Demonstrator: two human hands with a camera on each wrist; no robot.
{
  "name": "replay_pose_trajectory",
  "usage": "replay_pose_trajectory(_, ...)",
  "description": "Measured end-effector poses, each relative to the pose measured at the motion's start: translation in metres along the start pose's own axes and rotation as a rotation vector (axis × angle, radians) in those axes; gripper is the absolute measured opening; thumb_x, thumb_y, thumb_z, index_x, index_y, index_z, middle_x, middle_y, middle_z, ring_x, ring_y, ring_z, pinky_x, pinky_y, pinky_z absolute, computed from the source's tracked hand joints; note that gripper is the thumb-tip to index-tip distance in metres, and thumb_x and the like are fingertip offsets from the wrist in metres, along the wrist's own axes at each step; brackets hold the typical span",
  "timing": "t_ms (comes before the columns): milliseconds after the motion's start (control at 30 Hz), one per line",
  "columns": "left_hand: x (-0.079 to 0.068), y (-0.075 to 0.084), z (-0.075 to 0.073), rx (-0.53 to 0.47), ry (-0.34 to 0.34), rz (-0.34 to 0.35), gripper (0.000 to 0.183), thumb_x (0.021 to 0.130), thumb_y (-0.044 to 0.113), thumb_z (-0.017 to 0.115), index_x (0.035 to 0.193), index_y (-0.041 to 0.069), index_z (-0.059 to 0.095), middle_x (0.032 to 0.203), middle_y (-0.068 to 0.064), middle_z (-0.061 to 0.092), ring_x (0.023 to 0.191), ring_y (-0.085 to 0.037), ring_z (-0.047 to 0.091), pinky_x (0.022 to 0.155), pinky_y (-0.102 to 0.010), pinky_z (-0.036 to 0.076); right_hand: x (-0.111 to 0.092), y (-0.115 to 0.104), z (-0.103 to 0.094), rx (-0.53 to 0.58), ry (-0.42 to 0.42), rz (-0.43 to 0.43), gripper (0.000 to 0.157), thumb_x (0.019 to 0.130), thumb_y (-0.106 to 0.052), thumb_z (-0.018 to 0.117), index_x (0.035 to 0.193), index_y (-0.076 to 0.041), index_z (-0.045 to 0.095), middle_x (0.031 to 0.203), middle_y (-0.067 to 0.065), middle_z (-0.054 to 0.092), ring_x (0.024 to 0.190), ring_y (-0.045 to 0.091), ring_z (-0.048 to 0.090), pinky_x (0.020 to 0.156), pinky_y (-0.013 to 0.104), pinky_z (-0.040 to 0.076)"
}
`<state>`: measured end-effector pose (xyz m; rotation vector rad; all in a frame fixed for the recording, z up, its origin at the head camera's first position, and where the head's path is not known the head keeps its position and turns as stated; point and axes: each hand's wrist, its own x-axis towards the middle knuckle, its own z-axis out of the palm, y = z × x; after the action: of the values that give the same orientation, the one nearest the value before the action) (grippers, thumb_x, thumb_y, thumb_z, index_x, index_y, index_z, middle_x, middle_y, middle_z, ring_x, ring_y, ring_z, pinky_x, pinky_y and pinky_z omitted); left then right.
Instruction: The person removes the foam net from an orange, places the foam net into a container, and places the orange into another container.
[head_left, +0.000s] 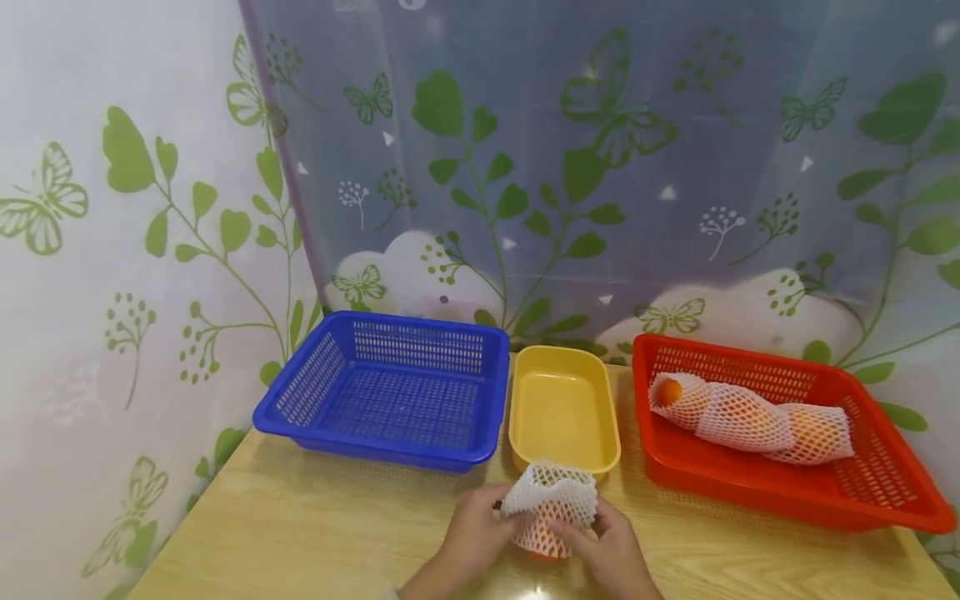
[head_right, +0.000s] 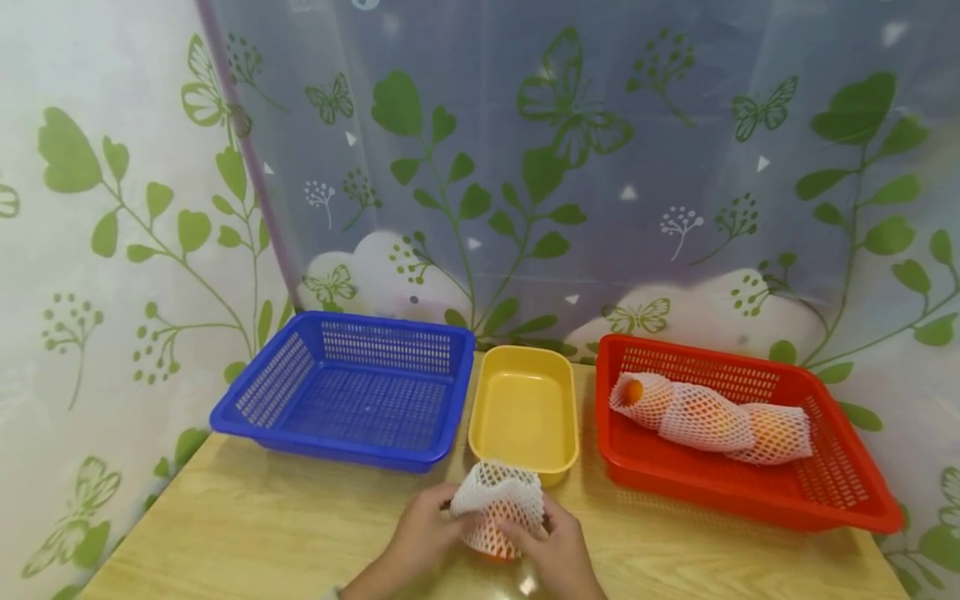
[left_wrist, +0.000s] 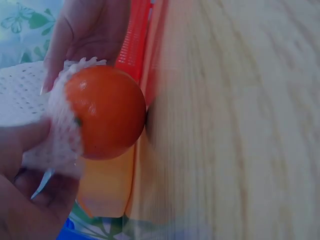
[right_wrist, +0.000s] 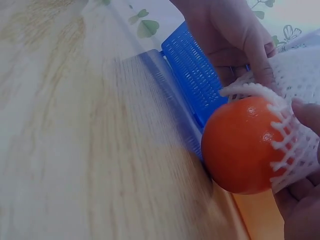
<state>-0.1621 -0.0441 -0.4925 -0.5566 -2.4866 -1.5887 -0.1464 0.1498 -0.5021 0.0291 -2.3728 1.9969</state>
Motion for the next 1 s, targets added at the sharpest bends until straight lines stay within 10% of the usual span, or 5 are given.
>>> replay_pose_trajectory(533, 0.0009, 0.0004, 0.0002, -0.046, 0.007, -0.002, 0.022, 0.082, 0.018, 0.078, 0.098, 0.004, 0.073, 0.092, -0.005, 0.073, 0.085, -0.011, 0.066, 0.074, -0.024, 0.055, -0.0020, -0.0028, -0.0030, -0.043, -0.060, 0.011, 0.048, 0.075, -0.010, 0.083, 0.119, -0.003, 0.064, 0.116, 0.007, 0.067, 0.106, 0.008, 0.059, 0.089, 0.022, 0.048)
replay_pose_trajectory(833, -0.0012, 0.0009, -0.0016, -0.133, -0.088, -0.121, 0.035, 0.081, 0.021, 0.079, 0.110, 0.003, 0.068, 0.103, -0.006, 0.069, 0.096, -0.020, 0.065, 0.080, -0.022, 0.054, 0.0000, -0.0033, -0.0029, -0.118, -0.060, 0.016, 0.039, 0.078, -0.017, 0.082, 0.112, -0.004, 0.068, 0.111, 0.005, 0.070, 0.106, 0.012, 0.061, 0.095, 0.035, 0.050)
replay_pose_trajectory(1000, -0.0022, -0.0025, -0.0001, -0.162, -0.144, -0.069, 0.039, 0.081, 0.020, 0.080, 0.113, 0.004, 0.067, 0.106, -0.007, 0.067, 0.098, -0.013, 0.061, 0.081, -0.021, 0.054, 0.0000, -0.0041, -0.0024, -0.106, 0.026, -0.002, 0.028, 0.078, -0.013, 0.081, 0.103, -0.003, 0.072, 0.101, 0.004, 0.072, 0.094, 0.007, 0.063, 0.084, 0.026, 0.052)
